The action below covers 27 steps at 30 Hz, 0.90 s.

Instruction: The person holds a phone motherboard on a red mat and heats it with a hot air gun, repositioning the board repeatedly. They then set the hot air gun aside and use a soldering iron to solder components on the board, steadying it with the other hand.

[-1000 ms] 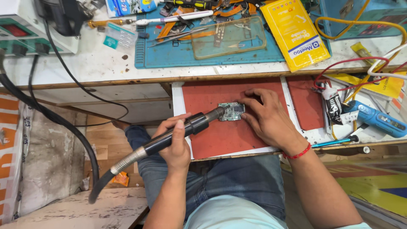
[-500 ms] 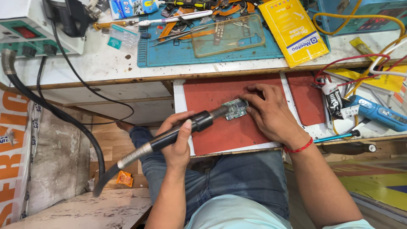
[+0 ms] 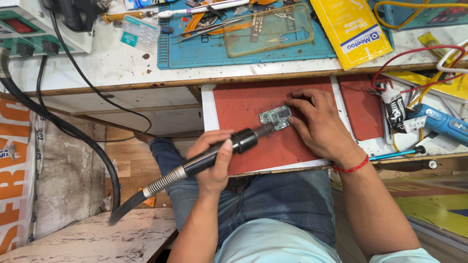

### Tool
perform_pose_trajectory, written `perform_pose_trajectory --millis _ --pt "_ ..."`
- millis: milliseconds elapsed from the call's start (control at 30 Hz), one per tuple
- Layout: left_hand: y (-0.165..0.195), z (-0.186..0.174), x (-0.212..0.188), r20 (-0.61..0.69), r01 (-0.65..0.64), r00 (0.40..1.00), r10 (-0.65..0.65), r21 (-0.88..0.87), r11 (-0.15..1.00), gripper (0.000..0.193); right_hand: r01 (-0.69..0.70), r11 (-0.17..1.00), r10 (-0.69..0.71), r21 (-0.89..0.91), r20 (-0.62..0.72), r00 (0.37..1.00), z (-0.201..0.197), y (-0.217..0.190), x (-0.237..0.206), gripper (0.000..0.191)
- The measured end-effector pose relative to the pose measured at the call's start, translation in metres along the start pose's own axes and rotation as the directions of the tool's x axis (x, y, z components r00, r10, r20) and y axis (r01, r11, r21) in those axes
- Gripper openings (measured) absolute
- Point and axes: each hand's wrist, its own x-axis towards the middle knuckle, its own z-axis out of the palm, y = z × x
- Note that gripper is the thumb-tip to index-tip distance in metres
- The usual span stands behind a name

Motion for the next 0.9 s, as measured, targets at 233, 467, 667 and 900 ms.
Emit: perform_pose_trajectory --millis 233,467,667,900 --pt "-0.001 0.001 0.002 -0.032 -0.014 0.999 0.014 0.005 1.000 0.017 0.004 1.000 -0.003 -0.021 0.014 1.000 -0.002 -0.003 0.003 0.042" --pt "-0.004 -0.001 0.003 -0.028 -0.013 1.000 0.014 0.030 0.999 0.015 0.020 1.000 -0.019 -0.008 0.059 0.998 -0.003 0.003 0.004 0.041" --pt "-0.005 0.005 0.007 -0.121 0.059 0.991 -0.065 -0.051 0.997 0.019 0.017 1.000 -0.016 -0.013 0.074 0.997 -0.007 0.006 0.008 0.041" --pt "-0.002 0.000 0.014 -0.084 0.153 0.984 -0.159 -0.080 0.985 0.024 0.016 1.000 -0.016 0.001 0.078 0.997 -0.008 0.007 0.010 0.041"
